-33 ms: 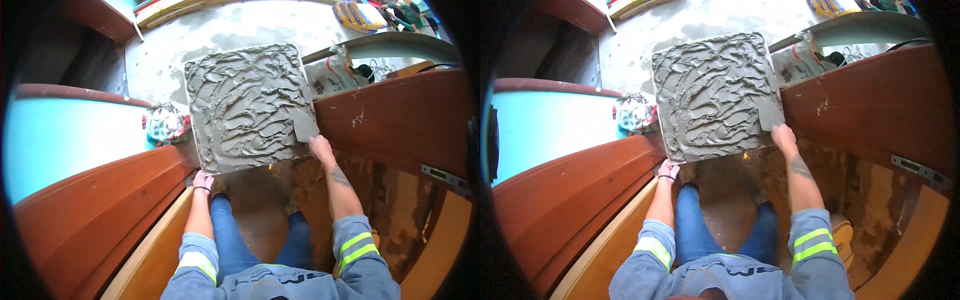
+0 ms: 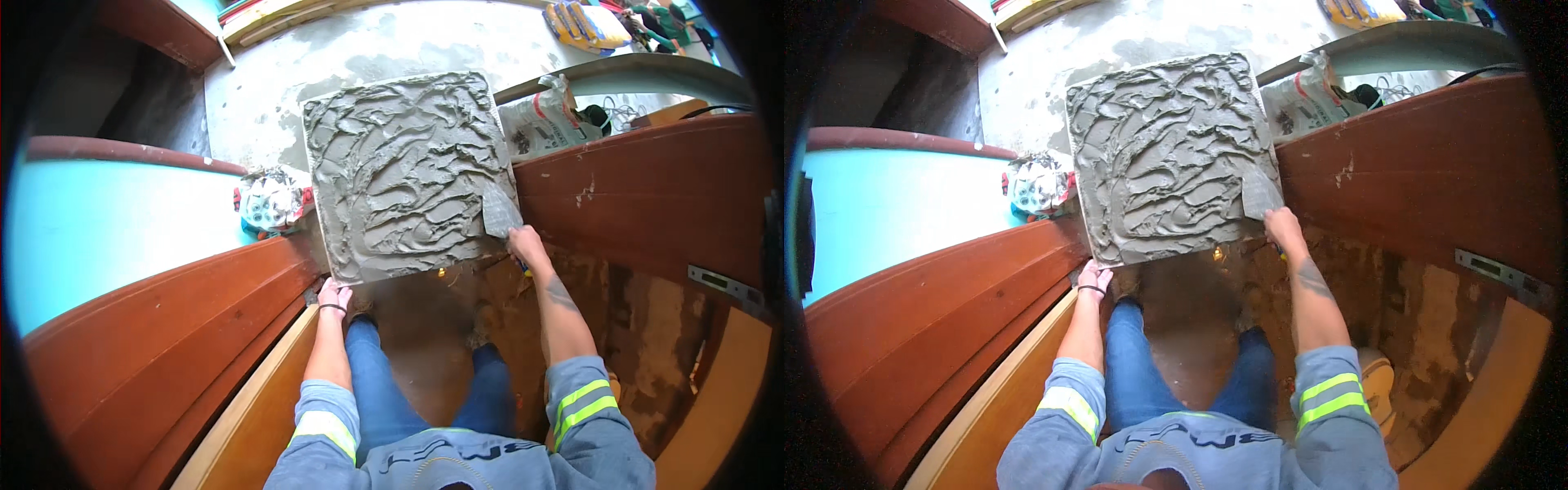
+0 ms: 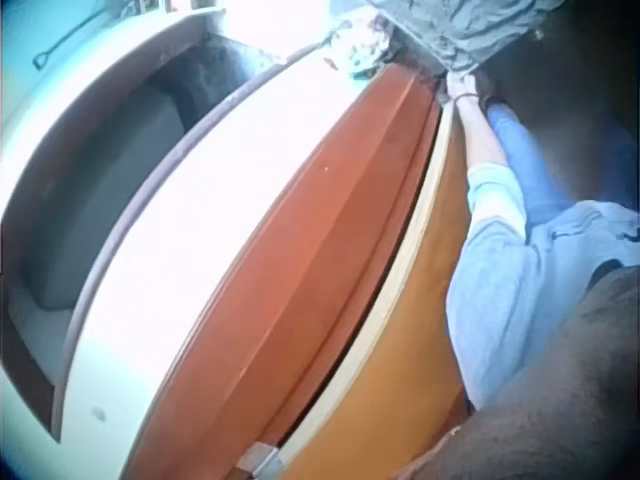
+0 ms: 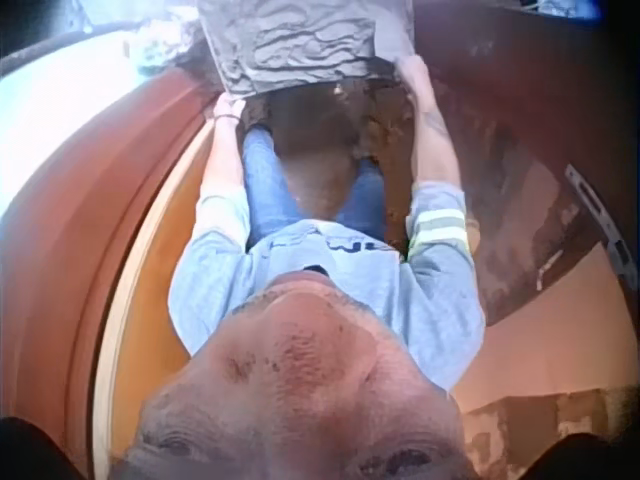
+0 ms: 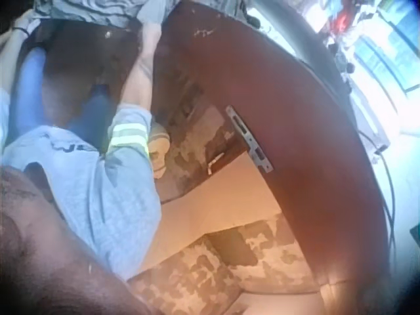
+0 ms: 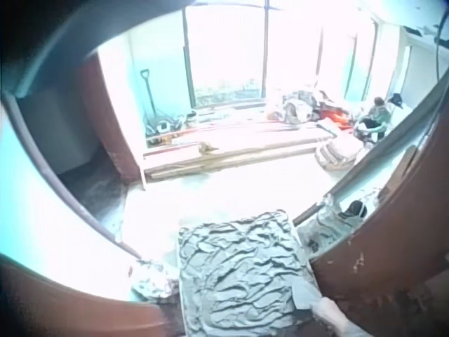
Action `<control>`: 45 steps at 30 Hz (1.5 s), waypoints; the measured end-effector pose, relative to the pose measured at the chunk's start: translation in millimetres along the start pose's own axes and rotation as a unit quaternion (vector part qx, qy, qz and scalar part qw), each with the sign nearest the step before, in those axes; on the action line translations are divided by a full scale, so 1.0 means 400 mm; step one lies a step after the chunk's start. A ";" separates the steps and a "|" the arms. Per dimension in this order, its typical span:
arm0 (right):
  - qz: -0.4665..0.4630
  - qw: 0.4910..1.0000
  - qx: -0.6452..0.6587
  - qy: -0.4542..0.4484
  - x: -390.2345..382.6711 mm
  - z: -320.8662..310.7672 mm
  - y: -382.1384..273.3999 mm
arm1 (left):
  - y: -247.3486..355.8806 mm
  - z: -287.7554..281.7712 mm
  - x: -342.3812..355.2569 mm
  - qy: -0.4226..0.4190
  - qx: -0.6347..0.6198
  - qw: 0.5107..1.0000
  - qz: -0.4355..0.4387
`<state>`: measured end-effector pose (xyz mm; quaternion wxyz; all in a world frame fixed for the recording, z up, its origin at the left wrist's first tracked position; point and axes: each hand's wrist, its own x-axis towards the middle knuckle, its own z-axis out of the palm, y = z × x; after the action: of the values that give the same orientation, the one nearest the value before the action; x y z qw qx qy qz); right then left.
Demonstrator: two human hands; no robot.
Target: Spreading mortar onto a large tile using a trowel for floor installation.
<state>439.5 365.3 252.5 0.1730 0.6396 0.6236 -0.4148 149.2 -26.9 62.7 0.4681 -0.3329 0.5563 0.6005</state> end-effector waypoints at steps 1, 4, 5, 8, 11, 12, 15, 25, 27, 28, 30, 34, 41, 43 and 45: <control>0.022 0.995 0.090 -0.026 -0.040 0.031 -0.023 | 0.032 -0.018 -0.008 0.033 -0.004 0.999 -0.005; 0.094 0.953 0.277 -0.083 -0.184 0.113 -0.118 | 0.124 -0.082 -0.039 0.039 0.030 0.999 -0.011; 0.090 0.945 0.305 -0.073 -0.213 0.141 -0.153 | 0.155 -0.090 -0.043 0.038 0.068 0.997 -0.006; -0.024 0.986 0.163 -0.008 -0.261 0.240 -0.289 | 0.238 -0.137 -0.043 0.050 0.157 0.986 -0.036; -0.187 0.964 -0.137 0.129 -0.223 0.318 -0.459 | 0.264 -0.128 -0.053 0.046 0.277 0.960 -0.010; -0.186 0.970 -0.122 0.099 -0.202 0.341 -0.539 | 0.261 -0.123 -0.049 0.060 0.315 0.947 0.009; -0.318 0.924 -0.186 0.105 -0.078 0.472 -0.770 | 0.268 -0.176 0.041 0.082 0.351 0.932 0.047; -0.328 0.841 -0.428 0.045 0.045 0.539 -1.208 | 0.333 -0.306 0.175 -0.012 0.279 0.958 0.066; -0.335 0.846 -0.410 0.063 0.043 0.534 -1.215 | 0.323 -0.249 0.137 0.049 0.208 0.976 0.050; -0.350 0.855 -0.375 0.073 0.044 0.542 -1.225 | 0.335 -0.241 0.129 0.048 0.200 0.977 0.053; -0.353 0.876 -0.319 0.076 0.071 0.581 -1.273 | 0.343 -0.230 0.136 0.019 0.234 0.970 0.069; -0.374 0.857 -0.339 0.108 0.239 0.592 -1.267 | 0.320 -0.159 0.178 0.032 0.226 0.973 0.025; -0.225 0.861 -0.436 -0.132 0.269 0.372 -1.302 | 0.404 -0.245 0.264 0.081 0.258 0.961 0.058; -0.242 0.862 -0.426 -0.128 0.331 0.357 -1.281 | 0.395 -0.211 0.273 0.076 0.252 0.964 0.047; -0.359 0.817 -0.448 0.056 0.388 0.407 -1.306 | 0.392 -0.216 0.295 0.070 0.243 0.966 0.047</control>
<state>-122.2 431.5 194.3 0.2443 0.2441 0.9346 -0.0854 -47.7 -79.8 -3.7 0.4656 -0.2243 0.7320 0.4440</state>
